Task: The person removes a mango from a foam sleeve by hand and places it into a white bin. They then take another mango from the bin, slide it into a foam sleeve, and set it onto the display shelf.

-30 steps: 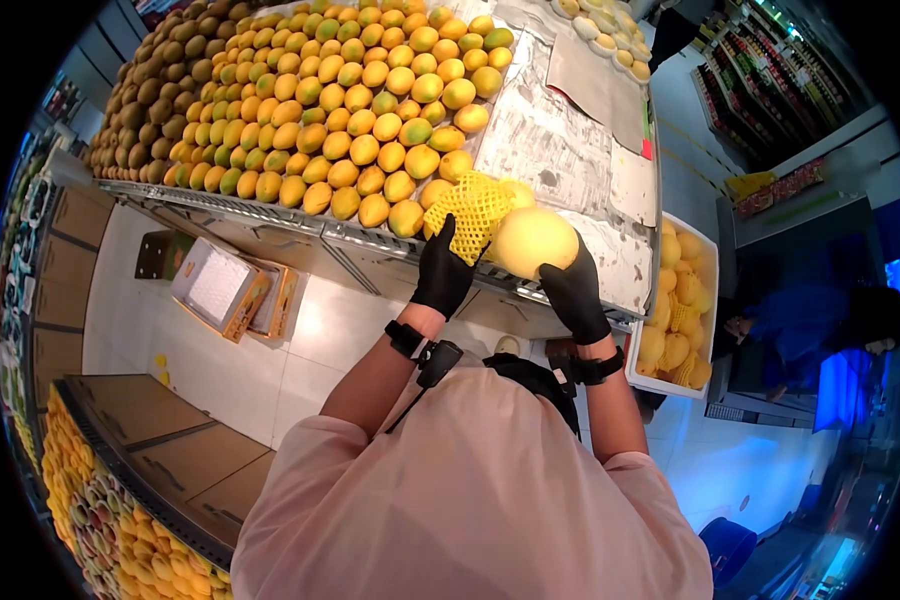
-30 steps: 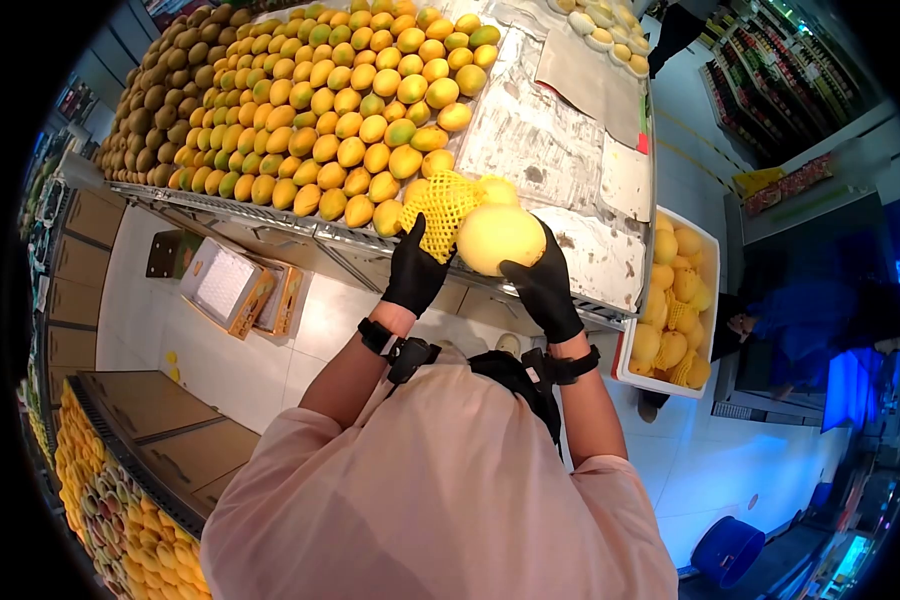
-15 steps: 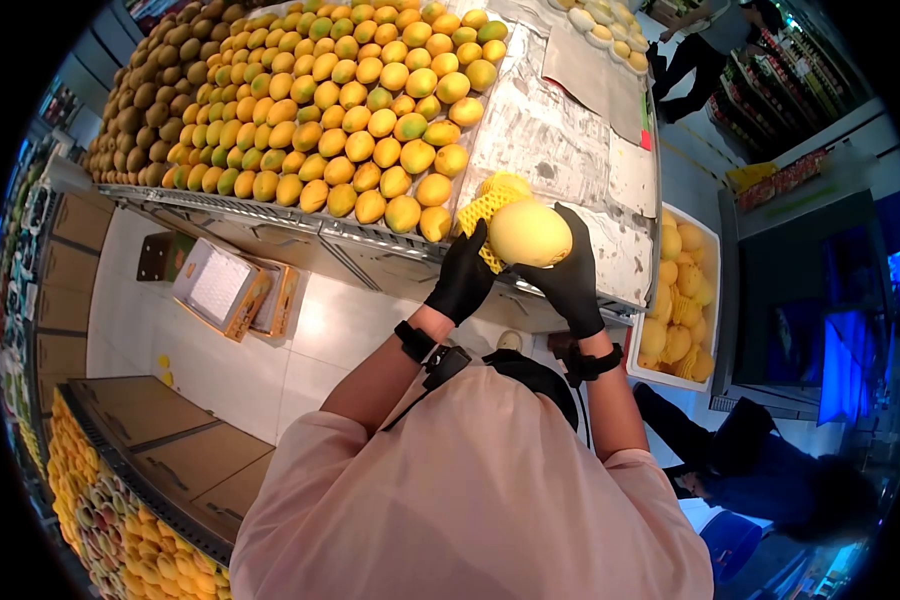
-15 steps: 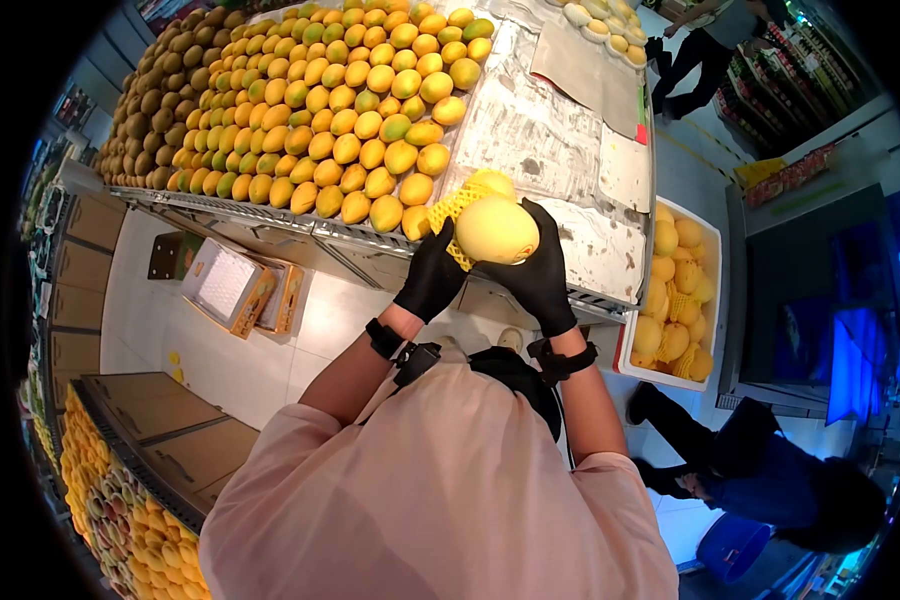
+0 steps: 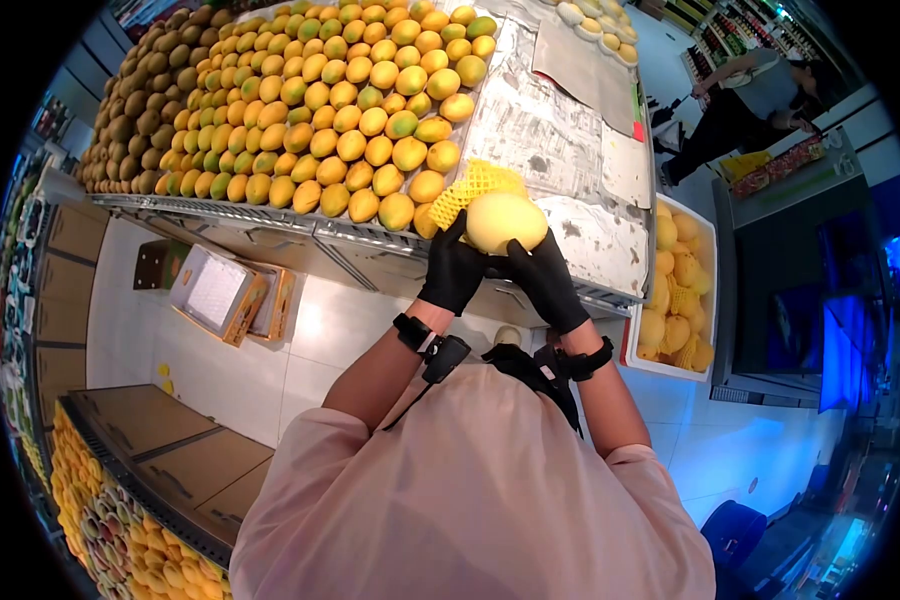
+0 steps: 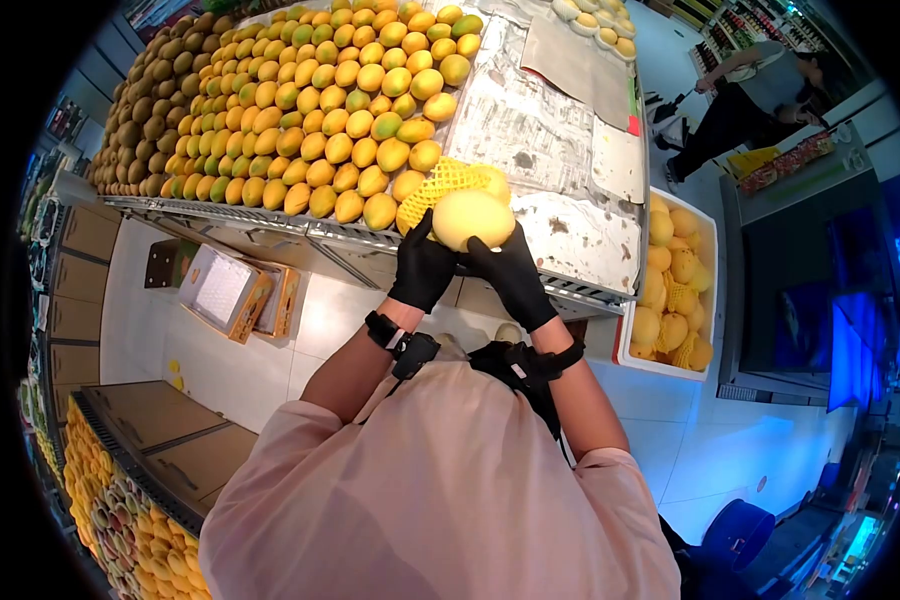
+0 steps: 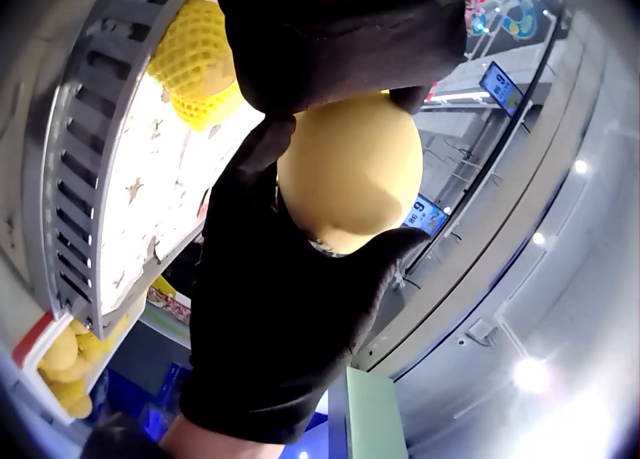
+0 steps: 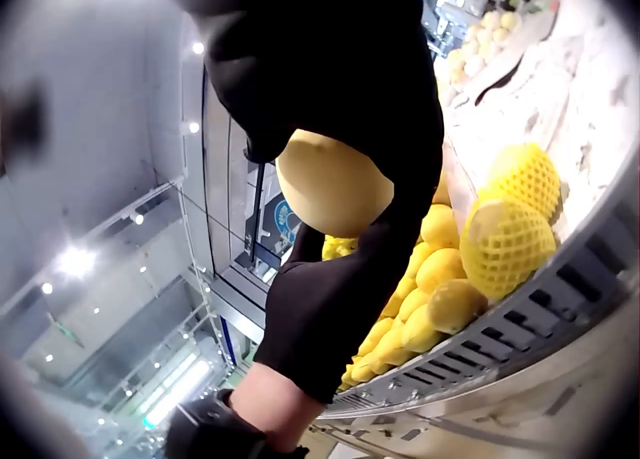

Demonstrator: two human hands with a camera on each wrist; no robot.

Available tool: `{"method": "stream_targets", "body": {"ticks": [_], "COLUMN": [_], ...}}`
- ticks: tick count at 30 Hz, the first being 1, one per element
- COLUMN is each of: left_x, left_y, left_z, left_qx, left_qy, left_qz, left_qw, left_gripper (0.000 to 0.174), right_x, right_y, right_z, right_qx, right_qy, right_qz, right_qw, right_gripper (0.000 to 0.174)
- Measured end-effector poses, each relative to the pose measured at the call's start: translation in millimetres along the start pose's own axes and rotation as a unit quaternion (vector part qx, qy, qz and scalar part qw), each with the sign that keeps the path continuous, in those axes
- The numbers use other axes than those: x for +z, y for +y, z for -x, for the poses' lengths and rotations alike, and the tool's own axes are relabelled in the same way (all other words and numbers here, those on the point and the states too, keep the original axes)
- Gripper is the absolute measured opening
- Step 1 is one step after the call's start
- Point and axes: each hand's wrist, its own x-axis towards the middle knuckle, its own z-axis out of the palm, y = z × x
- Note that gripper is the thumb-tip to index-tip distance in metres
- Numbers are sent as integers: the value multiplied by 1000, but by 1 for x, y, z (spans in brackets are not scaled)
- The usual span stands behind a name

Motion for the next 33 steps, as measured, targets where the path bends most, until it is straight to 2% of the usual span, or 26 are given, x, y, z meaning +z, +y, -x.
{"method": "stream_targets", "body": {"ticks": [3, 6, 7, 9, 12, 15, 18, 19, 20, 21, 23, 25, 28, 31, 33], "left_x": [3, 6, 5, 3, 1, -5, -2, 1, 5, 9, 12, 12, 10, 10, 4], "left_y": [11, 19, 19, 18, 18, 8, 2, 3, 8, 13, 20, 20, 14, 13, 10], "left_z": [2, -1, -2, -6, -7, -7, -7, -7, -4, 1, 4, 5, 7, 7, 2], "left_qx": [-42, -59, -62, -60, -73, -104, -118, -119, -82, -42, 11, 36, -1, -89, -159], "left_qy": [20, 35, 35, 45, 65, 57, 33, 24, 15, 5, -18, -39, -38, -9, 6], "left_qz": [207, 310, 338, 339, 319, 290, 265, 257, 89, -82, -293, -376, -341, -94, 125], "left_qw": [977, 948, 938, 938, 943, 950, 956, 959, 992, 996, 956, 925, 939, 992, 979], "left_gripper": [40, 45, 46, 46, 46, 46, 42, 40, 38, 37, 35, 35, 33, 35, 39], "right_x": [-9, -18, -25, -33, -29, -24, -31, -33, -30, -26, -20, -18, -19, -18, -19], "right_y": [6, 8, 11, 15, 9, -2, 6, 7, 6, 4, 2, 7, 12, 9, -2], "right_z": [-5, -7, -10, -16, -13, -14, -23, -22, -18, -17, -14, -10, -11, -11, -9], "right_qx": [-26, -13, -21, -37, -143, -187, -241, -238, -236, -233, -229, -218, -208, -201, -182], "right_qy": [-59, -71, -73, -77, -10, 15, 40, 36, 33, 30, 37, 52, 79, 89, 81], "right_qz": [-121, -125, -65, 55, 237, 239, 339, 331, 322, 314, 292, 277, 274, 281, 270], "right_qw": [990, 989, 995, 995, 961, 953, 909, 913, 916, 920, 928, 934, 936, 934, 942], "right_gripper": [56, 55, 58, 63, 77, 89, 95, 96, 97, 98, 99, 99, 97, 91, 81]}}
